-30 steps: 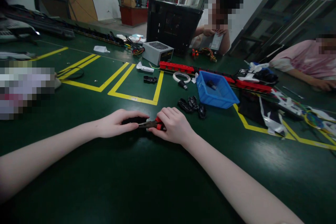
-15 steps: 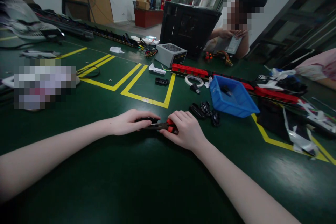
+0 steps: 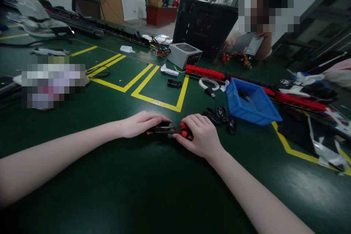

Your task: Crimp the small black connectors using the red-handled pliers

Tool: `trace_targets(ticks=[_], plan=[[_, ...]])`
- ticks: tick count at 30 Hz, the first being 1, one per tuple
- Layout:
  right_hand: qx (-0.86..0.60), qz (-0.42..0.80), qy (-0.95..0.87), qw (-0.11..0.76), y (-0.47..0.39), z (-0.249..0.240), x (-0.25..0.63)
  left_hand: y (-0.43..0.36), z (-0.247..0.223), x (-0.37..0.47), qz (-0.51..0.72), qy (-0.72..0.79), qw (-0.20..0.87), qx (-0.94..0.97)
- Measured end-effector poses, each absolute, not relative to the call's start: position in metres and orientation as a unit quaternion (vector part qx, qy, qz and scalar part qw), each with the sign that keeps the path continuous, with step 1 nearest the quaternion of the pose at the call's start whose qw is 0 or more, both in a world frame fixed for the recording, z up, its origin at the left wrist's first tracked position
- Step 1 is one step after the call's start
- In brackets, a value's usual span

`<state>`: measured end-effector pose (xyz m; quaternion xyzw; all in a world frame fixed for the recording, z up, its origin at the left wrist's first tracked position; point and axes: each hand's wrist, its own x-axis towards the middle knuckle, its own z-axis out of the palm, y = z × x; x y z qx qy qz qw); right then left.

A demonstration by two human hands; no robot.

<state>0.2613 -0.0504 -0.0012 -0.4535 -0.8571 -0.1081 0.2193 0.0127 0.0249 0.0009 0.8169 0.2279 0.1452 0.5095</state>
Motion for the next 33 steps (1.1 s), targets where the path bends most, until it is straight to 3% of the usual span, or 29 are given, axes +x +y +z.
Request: trace_targets(ticks=[33], plan=[[-0.412, -0.104, -0.882, 0.205, -0.0488, -0.0004, 0.2616, 0.0267, -0.0021, 0.0136, 0.146, 0.225, 0.390, 0.881]])
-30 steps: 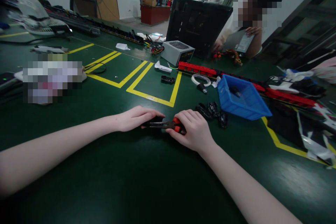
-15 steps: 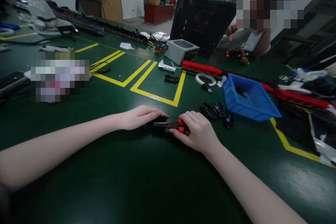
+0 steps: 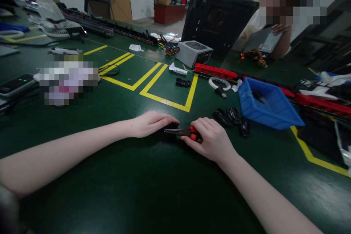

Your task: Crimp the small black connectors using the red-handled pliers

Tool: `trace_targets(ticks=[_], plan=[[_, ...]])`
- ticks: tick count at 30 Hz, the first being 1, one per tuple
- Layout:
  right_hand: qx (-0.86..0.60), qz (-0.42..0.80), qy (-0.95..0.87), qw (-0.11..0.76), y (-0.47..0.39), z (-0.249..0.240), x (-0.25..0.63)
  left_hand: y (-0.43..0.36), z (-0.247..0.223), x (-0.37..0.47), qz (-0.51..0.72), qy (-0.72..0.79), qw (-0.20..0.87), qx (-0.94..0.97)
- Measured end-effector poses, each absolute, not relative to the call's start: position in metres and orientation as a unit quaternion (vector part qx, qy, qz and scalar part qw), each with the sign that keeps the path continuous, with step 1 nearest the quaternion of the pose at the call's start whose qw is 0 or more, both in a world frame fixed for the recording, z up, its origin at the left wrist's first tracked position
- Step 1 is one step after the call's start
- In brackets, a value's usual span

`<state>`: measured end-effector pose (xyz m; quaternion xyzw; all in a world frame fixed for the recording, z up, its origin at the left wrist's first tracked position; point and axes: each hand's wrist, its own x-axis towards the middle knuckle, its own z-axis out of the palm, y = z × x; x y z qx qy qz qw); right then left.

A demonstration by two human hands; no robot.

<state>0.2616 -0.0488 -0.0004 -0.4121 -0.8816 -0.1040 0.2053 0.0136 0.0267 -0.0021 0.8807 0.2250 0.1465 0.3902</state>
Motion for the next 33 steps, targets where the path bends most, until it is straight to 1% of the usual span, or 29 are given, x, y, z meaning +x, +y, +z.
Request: trace_targets(ticks=[4, 15, 21, 25, 33], plan=[[-0.411, -0.103, -0.883, 0.203, -0.0475, -0.0009, 0.2620, 0.0267, 0.0003, 0.0142, 0.142, 0.229, 0.393, 0.879], [-0.419, -0.049, -0.878, 0.225, -0.0425, -0.0025, 0.2671, 0.0347, 0.0021, 0.0120, 0.117, 0.183, 0.415, 0.884], [-0.398, -0.081, -0.886, 0.222, -0.0406, -0.0025, 0.2656, 0.0309, 0.0028, 0.0130, 0.116, 0.201, 0.367, 0.901], [-0.395, -0.092, -0.887, 0.220, -0.0401, -0.0032, 0.2654, 0.0299, 0.0045, 0.0108, 0.117, 0.187, 0.370, 0.902], [-0.403, -0.075, -0.881, 0.236, -0.0398, -0.0039, 0.2660, 0.0311, 0.0037, 0.0065, 0.121, 0.174, 0.376, 0.902]])
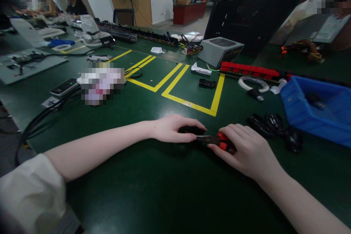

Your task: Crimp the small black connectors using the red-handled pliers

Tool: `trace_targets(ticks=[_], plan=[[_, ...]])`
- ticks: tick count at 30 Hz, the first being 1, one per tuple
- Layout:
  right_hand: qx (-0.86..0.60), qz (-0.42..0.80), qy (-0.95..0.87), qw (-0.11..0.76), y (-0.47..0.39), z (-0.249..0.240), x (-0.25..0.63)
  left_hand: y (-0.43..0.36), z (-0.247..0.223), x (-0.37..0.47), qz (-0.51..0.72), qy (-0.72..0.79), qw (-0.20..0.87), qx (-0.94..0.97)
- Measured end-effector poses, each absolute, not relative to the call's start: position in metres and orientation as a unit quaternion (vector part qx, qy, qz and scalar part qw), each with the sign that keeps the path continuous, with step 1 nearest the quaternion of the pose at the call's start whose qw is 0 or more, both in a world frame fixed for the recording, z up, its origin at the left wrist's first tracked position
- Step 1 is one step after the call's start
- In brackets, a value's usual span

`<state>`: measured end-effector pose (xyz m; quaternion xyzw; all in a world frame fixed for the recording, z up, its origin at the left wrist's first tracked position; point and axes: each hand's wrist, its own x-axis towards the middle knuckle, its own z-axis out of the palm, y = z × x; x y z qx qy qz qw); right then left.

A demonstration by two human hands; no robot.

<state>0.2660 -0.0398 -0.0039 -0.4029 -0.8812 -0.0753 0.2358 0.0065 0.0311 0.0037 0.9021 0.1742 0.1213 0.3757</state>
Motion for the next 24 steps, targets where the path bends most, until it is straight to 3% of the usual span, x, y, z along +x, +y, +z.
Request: trace_targets(ticks=[24], plan=[[-0.410, -0.144, -0.871, 0.229, -0.0388, -0.0039, 0.2684, 0.0327, 0.0014, 0.0082, 0.167, 0.173, 0.441, 0.864]])
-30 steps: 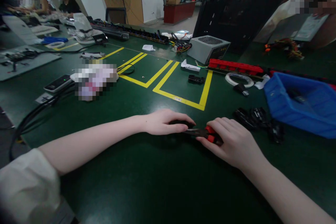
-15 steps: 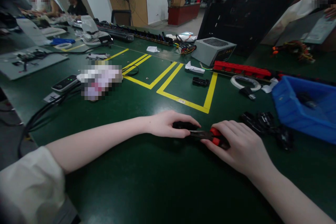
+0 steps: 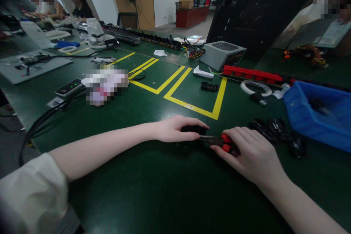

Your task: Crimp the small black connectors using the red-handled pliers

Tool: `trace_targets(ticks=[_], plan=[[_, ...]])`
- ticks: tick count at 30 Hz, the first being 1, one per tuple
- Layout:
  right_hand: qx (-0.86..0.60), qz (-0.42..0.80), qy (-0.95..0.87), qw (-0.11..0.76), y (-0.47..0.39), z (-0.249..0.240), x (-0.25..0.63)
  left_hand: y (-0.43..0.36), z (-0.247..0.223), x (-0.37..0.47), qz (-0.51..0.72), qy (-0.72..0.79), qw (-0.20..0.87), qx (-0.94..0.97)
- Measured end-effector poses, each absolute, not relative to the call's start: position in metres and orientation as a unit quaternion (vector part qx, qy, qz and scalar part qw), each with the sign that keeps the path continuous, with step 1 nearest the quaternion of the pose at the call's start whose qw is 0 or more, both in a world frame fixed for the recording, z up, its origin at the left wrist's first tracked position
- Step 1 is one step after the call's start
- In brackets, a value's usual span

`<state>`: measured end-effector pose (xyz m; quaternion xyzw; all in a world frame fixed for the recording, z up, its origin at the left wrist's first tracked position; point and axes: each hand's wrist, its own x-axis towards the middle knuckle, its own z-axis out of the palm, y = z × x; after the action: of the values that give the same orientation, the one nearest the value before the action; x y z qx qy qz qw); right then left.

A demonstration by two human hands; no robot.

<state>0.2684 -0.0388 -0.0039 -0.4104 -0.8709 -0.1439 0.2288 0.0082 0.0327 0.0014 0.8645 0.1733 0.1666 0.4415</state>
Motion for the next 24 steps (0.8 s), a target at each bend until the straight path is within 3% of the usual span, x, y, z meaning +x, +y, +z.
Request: trace_targets(ticks=[6, 24], plan=[[-0.446, -0.122, -0.855, 0.233, -0.0379, -0.0076, 0.2705, 0.0321, -0.0014, 0.0100, 0.195, 0.193, 0.471, 0.839], [-0.495, -0.095, -0.844, 0.183, -0.0408, -0.0054, 0.2678, 0.0267, 0.0007, 0.0138, 0.171, 0.240, 0.352, 0.888]])
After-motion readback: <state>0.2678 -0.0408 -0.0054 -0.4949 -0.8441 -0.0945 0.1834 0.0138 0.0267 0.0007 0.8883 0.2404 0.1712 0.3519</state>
